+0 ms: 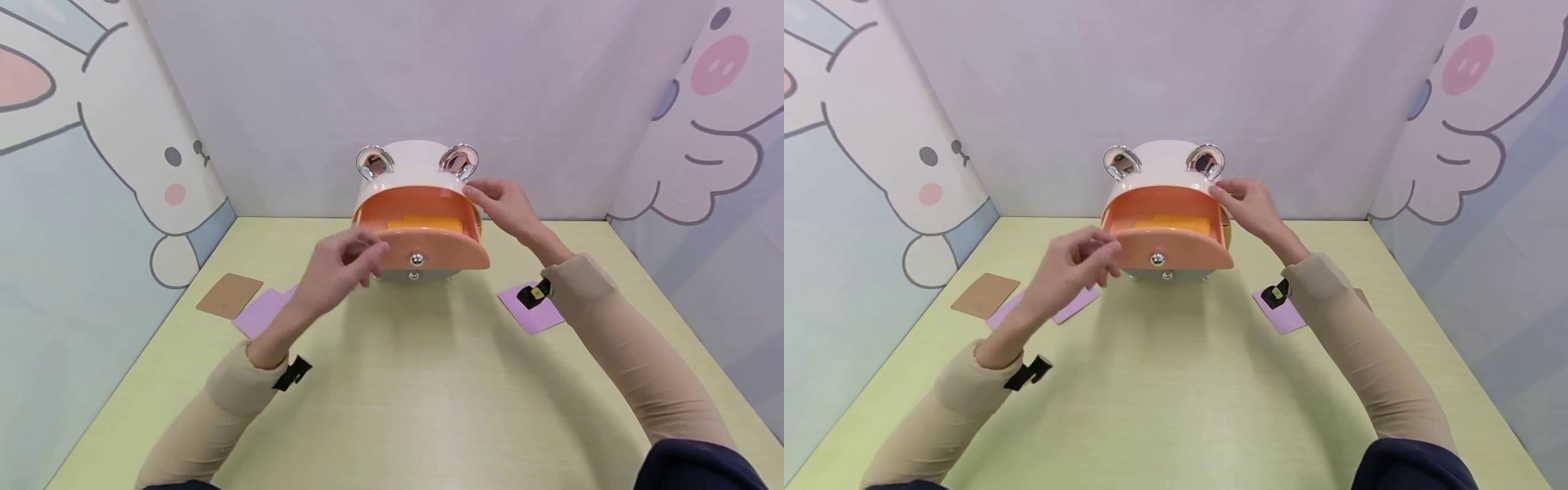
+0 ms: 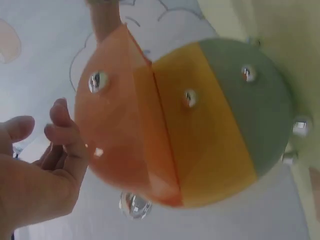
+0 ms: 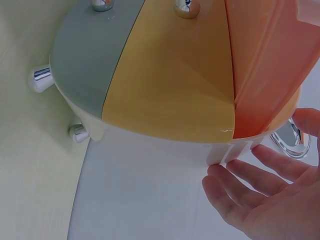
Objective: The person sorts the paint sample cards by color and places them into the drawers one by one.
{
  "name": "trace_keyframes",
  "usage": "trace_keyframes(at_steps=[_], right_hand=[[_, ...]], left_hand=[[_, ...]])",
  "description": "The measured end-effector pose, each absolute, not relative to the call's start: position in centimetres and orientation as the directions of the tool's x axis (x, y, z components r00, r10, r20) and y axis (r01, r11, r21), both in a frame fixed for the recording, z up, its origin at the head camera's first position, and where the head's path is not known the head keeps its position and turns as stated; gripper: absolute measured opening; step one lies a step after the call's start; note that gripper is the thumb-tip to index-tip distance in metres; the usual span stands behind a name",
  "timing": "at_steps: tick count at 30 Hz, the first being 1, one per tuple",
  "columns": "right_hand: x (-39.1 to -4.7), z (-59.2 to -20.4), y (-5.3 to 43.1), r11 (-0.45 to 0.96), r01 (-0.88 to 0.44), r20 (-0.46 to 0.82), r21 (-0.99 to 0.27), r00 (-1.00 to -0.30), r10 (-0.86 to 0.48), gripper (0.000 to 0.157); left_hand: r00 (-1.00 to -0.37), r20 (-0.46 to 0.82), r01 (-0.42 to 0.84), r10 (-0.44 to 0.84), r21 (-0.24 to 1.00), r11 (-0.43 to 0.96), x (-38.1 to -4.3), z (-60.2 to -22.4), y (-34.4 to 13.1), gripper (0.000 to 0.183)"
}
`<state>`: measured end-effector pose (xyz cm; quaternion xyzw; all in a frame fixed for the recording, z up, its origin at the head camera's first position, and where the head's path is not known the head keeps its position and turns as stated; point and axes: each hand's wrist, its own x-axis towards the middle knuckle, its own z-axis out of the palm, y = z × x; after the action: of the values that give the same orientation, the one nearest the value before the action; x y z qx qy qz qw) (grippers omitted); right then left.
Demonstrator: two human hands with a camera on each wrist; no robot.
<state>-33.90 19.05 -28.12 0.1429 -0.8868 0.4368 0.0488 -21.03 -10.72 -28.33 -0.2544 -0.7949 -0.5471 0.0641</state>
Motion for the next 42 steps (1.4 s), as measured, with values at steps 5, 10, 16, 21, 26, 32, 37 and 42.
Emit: trace_keyframes(at_steps=[5,10,16,21,26,32,37,42], right_hand=[[-33.8,-28.1,19.1,0.571,-0.299,0.218,-0.764,-0.954,-0.207,0.058],[-33.7,-28.0,19.0,0.569,-0.301,0.222,-0.766,-0.953,-0.205,0.056],[-33.7,-28.1,18.9,0.566,-0.311,0.227,-0.764,-0.950,-0.215,0.056],[-33.7,-28.1,19.0,0.570,-0.302,0.217,-0.764,-0.953,-0.212,0.058],[-33.6,-28.1,18.9,0.576,-0.296,0.212,-0.762,-0.954,-0.210,0.058],[-33.5,-28.1,18.8,0.573,-0.293,0.211,-0.765,-0.955,-0.208,0.058],[-33.6,-28.1,18.8,0.576,-0.288,0.204,-0.765,-0.957,-0.208,0.059],[-33.6,-28.1,18.9,0.574,-0.286,0.204,-0.767,-0.957,-0.205,0.059]], left_hand=[[-0.890,0.037,0.097,0.455,0.989,0.109,-20.7,-30.2,-8.5,0.030],[-0.873,-0.098,-0.109,0.478,0.994,0.003,-21.3,-31.1,-6.9,0.040],[-0.877,-0.093,-0.171,0.471,0.977,-0.127,-21.6,-31.4,-5.7,0.039],[-0.896,-0.072,-0.192,0.438,0.953,-0.235,-21.7,-31.7,-5.0,0.041],[-0.915,-0.057,-0.199,0.400,0.925,-0.323,-21.8,-31.8,-4.5,0.044],[-0.932,-0.066,-0.205,0.357,0.907,-0.368,-21.9,-31.7,-4.2,0.032],[-0.939,-0.069,-0.203,0.338,0.903,-0.380,-22.3,-31.6,-4.1,0.029],[-0.943,-0.074,-0.204,0.325,0.900,-0.386,-23.0,-31.5,-4.0,0.028]])
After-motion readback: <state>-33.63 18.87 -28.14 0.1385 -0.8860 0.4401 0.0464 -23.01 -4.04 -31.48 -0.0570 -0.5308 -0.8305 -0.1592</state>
